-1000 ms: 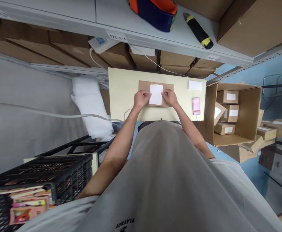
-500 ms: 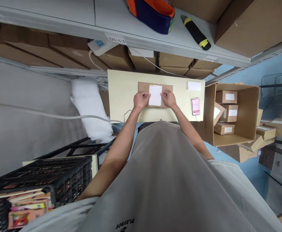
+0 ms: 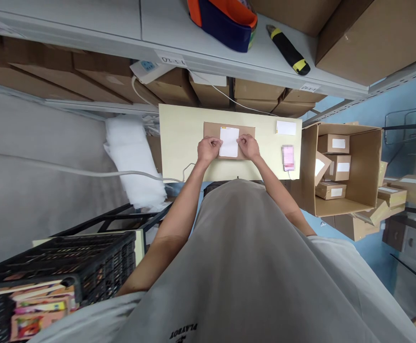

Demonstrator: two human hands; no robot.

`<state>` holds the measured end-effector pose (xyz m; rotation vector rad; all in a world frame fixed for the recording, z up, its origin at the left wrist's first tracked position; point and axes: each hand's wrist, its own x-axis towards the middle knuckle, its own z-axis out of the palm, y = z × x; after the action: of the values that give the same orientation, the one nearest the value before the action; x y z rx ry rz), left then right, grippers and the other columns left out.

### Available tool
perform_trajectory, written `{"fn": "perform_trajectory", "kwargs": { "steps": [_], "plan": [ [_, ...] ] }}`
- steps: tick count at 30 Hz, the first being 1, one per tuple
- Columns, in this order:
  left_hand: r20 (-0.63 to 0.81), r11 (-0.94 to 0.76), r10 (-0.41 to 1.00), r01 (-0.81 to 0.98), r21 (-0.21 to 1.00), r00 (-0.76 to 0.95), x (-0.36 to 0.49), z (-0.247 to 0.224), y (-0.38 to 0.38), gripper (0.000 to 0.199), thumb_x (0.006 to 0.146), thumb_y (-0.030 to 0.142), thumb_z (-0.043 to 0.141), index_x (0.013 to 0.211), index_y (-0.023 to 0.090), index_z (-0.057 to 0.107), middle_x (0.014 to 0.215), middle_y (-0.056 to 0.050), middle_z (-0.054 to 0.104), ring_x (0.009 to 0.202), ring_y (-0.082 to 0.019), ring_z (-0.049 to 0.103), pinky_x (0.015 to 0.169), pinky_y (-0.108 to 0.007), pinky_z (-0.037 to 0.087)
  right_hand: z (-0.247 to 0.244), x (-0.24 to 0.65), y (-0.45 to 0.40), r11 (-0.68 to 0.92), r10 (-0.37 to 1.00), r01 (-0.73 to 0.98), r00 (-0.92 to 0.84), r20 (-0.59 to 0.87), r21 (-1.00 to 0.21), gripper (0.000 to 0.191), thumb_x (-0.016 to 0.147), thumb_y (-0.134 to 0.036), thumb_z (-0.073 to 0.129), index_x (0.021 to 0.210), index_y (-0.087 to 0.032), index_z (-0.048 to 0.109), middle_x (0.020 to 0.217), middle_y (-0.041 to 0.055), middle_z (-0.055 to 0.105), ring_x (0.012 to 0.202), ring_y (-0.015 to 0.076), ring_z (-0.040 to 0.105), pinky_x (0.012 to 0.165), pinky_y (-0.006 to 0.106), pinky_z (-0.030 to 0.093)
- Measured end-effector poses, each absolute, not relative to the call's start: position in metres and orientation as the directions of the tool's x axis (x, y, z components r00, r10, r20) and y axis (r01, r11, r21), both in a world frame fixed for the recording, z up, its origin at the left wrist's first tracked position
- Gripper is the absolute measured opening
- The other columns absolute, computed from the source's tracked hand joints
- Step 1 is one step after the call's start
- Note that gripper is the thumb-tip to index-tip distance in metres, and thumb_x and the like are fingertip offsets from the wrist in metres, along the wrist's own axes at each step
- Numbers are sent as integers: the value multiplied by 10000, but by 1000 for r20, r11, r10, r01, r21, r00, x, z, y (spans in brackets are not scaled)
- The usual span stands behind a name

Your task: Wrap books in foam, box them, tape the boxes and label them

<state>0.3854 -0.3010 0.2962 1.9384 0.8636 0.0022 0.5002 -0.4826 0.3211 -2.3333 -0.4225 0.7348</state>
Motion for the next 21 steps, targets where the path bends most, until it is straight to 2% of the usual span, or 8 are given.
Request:
{"fn": "perform_trajectory", "kwargs": {
  "steps": [4,8,12,17,21],
  "plan": [
    [-333,-286,575,566,774,747,384,297,-304,111,919,281,743,855,227,816,982,-62,805,918,-247,739,941,-370,569,319,501,-483,-734,473,113,792,-385,-670,130,1047,-288,641,948,-240,710,1038,42,711,953,226,664,935,346,551],
    [-298,-358,571,559,748,765,382,302,-310,105,931,312,787,946,209,806,1034,-81,789,949,-245,745,956,-358,559,319,499,-482,-761,479,146,784,-395,-632,71,994,-288,751,986,-230,710,1073,41,707,957,219,671,922,340,548],
    [-285,-456,566,582,673,774,382,308,-319,235,866,308,888,1048,218,770,1092,-71,750,1006,-244,734,931,-336,553,320,495,-478,-800,499,250,782,-372,-546,212,944,-299,854,1079,-215,714,1121,51,723,956,221,667,946,345,540],
    [-303,-477,606,641,601,735,385,314,-328,118,977,305,799,1054,244,734,1133,-60,742,1055,-235,734,903,-330,536,323,491,-471,-839,476,287,799,-367,-462,159,1095,-360,715,1123,-204,723,1183,74,763,1014,225,705,980,333,522],
    [-303,-463,649,678,570,698,390,316,-331,128,1039,380,738,1013,256,732,1126,-63,761,1083,-258,748,898,-351,536,330,490,-461,-884,426,285,817,-387,-371,285,1172,-444,595,1122,-198,730,1274,109,780,1113,249,741,1002,337,519]
  ]
}}
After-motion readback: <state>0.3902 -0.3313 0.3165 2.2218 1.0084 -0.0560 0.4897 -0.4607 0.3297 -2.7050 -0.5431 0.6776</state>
